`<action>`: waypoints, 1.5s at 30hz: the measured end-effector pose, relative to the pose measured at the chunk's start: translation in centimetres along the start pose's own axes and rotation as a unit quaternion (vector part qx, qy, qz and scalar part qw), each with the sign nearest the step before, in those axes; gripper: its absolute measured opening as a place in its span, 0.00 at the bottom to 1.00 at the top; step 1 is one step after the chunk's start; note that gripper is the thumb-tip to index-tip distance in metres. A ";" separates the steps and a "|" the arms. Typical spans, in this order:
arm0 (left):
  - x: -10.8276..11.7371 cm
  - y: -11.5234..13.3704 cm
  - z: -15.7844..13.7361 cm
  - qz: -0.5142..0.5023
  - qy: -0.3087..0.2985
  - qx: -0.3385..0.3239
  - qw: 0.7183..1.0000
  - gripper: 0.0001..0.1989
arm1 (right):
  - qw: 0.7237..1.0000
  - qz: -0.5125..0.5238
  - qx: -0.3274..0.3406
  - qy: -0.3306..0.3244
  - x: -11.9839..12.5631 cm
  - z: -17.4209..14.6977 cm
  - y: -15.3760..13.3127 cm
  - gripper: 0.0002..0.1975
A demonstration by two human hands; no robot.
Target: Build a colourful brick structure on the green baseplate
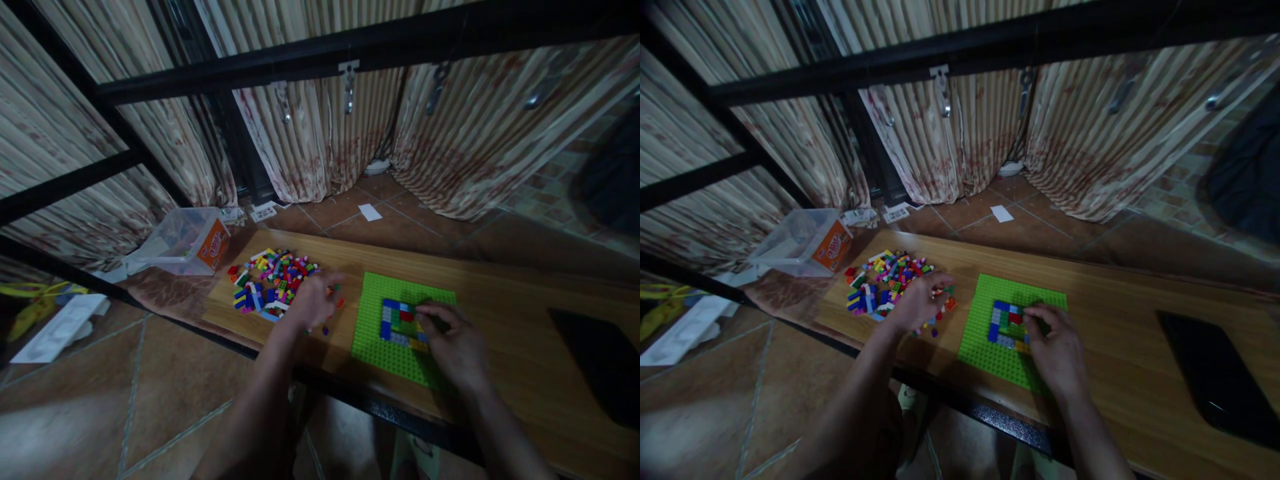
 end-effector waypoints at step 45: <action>6.5 -5.6 -2.4 0.106 0.139 0.198 0.964 0.15 | 1.000 -0.008 -0.023 -0.016 -0.3 0.2 0.3 0.21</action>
Point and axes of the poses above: each hand's wrist, its own z-axis towards the middle knuckle, its own x-axis out of the back of the hand, y = z × x, the point moved 2 cm from there along z, towards the middle knuckle, and after that the axes turned 3 degrees about -x, right-handed, at the moved point
